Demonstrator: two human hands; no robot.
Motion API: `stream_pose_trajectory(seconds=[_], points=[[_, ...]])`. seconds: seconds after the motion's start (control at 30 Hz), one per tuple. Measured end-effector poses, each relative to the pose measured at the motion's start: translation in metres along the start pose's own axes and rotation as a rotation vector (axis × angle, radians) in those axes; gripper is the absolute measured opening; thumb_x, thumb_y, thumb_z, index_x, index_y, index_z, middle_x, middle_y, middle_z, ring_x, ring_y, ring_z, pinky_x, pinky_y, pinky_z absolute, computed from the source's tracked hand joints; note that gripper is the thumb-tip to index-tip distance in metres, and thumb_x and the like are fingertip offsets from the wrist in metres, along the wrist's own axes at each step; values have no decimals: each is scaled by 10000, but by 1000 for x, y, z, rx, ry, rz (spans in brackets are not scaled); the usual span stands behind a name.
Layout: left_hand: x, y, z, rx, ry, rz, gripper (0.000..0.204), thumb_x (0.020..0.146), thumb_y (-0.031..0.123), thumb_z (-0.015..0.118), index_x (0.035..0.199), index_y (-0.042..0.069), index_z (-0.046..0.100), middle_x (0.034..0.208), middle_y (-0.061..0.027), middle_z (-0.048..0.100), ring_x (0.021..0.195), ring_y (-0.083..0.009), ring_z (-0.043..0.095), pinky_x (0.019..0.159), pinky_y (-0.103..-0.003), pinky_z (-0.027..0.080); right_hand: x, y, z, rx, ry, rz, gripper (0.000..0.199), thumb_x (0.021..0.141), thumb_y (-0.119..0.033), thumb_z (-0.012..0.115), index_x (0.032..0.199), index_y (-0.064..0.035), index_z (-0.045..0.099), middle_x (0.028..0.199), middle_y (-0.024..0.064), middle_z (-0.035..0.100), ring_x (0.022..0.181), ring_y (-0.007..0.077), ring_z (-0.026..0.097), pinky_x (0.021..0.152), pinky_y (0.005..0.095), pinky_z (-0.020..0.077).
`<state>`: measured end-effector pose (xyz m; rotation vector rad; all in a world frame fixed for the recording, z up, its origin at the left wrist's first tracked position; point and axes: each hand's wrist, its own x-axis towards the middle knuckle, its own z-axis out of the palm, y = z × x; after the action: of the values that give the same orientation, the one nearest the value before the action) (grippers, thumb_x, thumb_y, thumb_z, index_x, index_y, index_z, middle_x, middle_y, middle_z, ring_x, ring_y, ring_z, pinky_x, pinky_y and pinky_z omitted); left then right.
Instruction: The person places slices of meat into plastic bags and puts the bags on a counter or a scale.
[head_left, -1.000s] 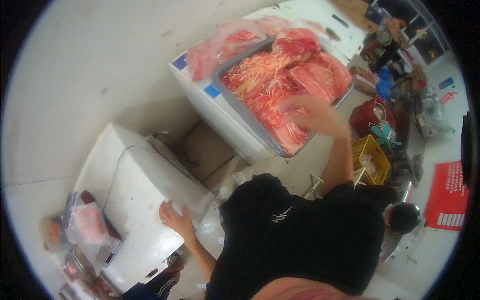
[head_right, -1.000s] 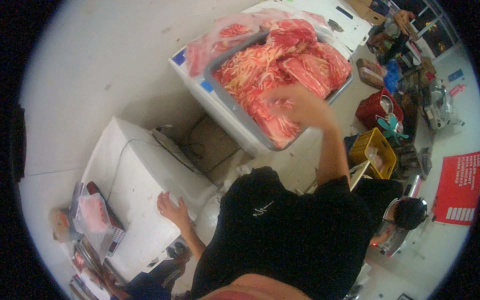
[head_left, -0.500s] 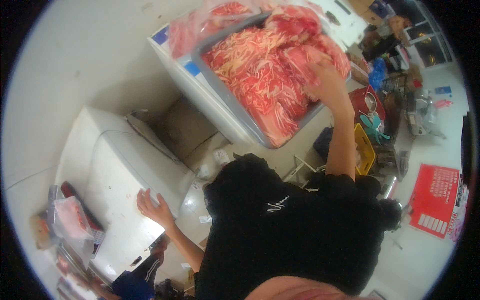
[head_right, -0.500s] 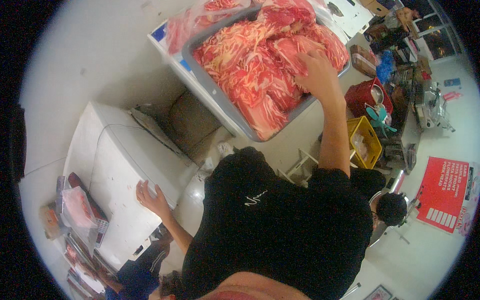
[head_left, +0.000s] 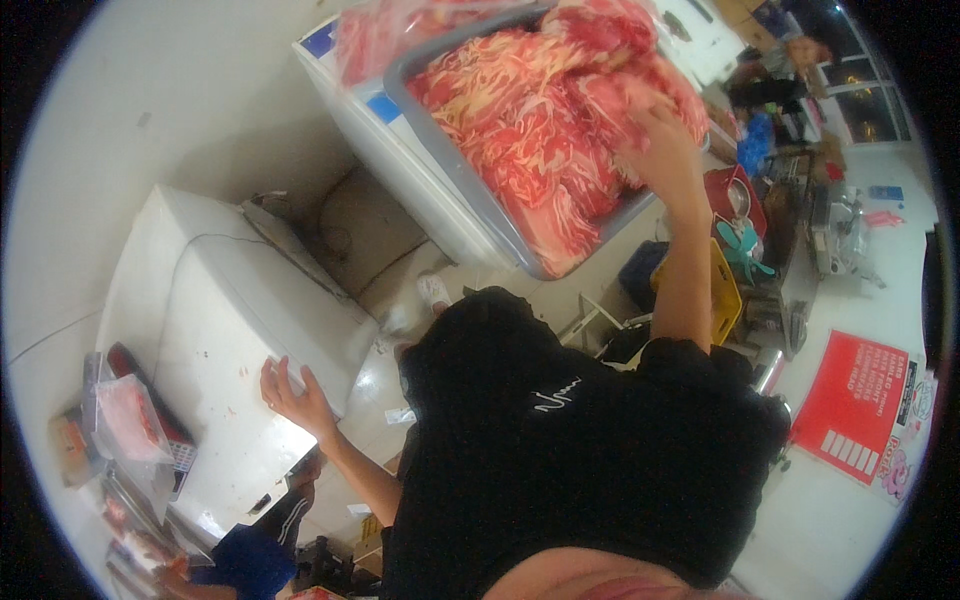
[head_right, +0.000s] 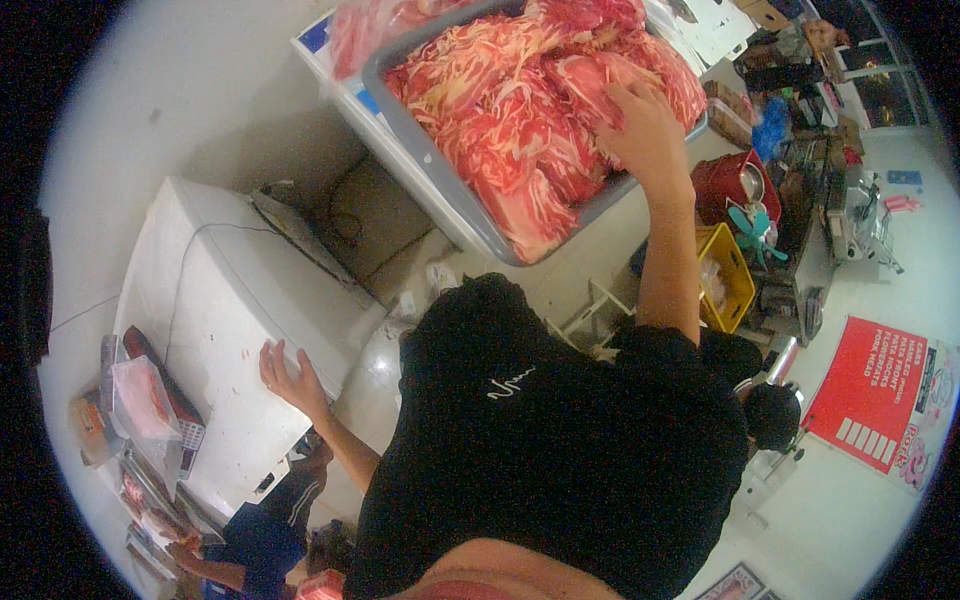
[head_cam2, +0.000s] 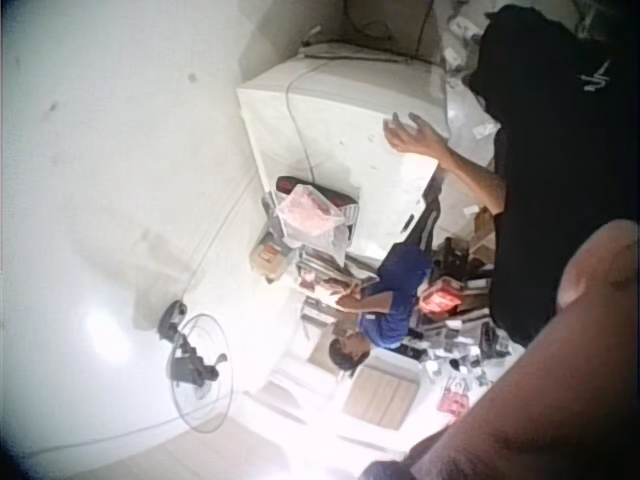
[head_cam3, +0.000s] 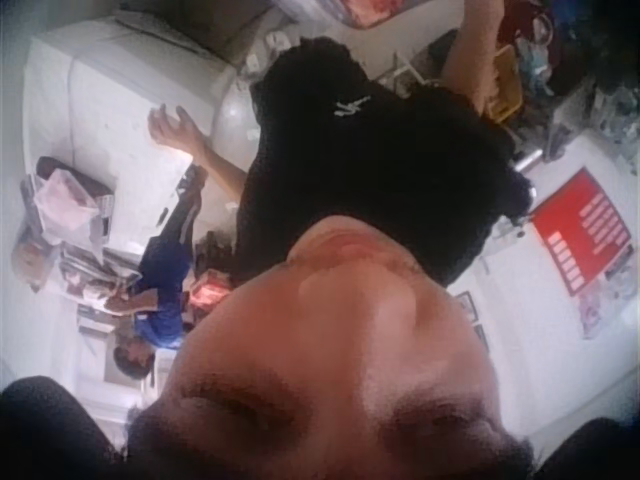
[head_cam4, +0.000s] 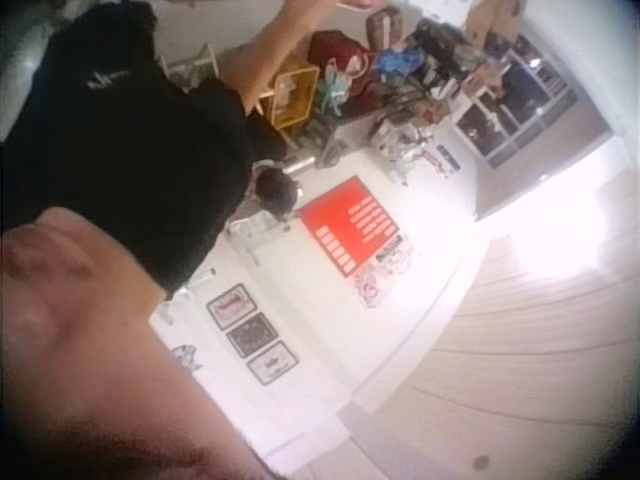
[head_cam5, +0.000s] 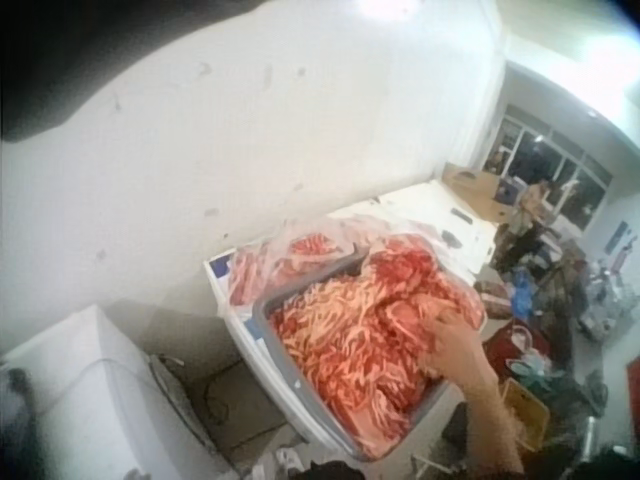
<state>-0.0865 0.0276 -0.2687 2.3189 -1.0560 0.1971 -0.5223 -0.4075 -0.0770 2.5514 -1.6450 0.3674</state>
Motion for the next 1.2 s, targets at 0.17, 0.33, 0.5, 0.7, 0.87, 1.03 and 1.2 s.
stream_pose_trajectory(seconds=[0.17, 0.33, 0.5, 0.7, 0.87, 1.03, 1.2], points=[[7, 2, 6, -20, -37, -12, 422, 844, 52, 772, 1259, 106, 717, 1443, -122, 581, 1369, -351, 496, 1135, -518, 400, -8, 14, -1, 97, 124, 56, 554, 788, -213, 797, 1318, -89, 698, 1332, 128, 677, 1220, 353, 648, 1041, 433, 525], [5, 1, 4, -32, -29, -30, 432, 833, 39, 781, 1256, 100, 724, 1447, -124, 576, 1360, -351, 502, 1121, -506, 426, -6, 6, 3, 103, 170, 48, 575, 759, -198, 812, 1315, -97, 706, 1337, 111, 687, 1237, 336, 650, 1050, 414, 525], [5, -1, 4, -44, -23, -10, 436, 828, 31, 783, 1254, 102, 727, 1441, -132, 578, 1354, -360, 507, 1112, -503, 450, -4, 6, -6, 137, 204, 49, 616, 734, -173, 822, 1335, -114, 700, 1310, 117, 698, 1224, 336, 657, 1044, 412, 528], [7, -1, 4, -23, -31, 8, 445, 823, 38, 785, 1258, 112, 728, 1435, -138, 582, 1348, -365, 513, 1115, -507, 449, 3, 10, -14, 124, 166, 101, 623, 736, -165, 830, 1344, -125, 701, 1295, 141, 700, 1205, 332, 669, 1034, 412, 532], [6, -1, 4, -41, -32, -22, 422, 829, 48, 781, 1244, 107, 733, 1436, -139, 583, 1353, -364, 512, 1115, -509, 440, 3, 4, -18, 206, 111, 170, 592, 747, -165, 824, 1325, -109, 710, 1290, 149, 701, 1197, 331, 673, 1041, 413, 529], [7, 2, 4, 13, -40, -28, 398, 836, 43, 774, 1228, 99, 736, 1433, -140, 582, 1366, -361, 501, 1111, -510, 444, -1, 14, 6, 179, 140, 50, 531, 757, -149, 807, 1279, -91, 727, 1342, 159, 672, 1262, 344, 627, 1078, 432, 503], [5, 0, 6, -35, -41, -55, 397, 837, 37, 767, 1229, 91, 731, 1431, -149, 579, 1368, -368, 498, 1115, -521, 437, -8, -5, -5, 159, 79, 44, 517, 766, -118, 825, 1271, -85, 724, 1379, 160, 627, 1307, 383, 574, 1101, 451, 478]])
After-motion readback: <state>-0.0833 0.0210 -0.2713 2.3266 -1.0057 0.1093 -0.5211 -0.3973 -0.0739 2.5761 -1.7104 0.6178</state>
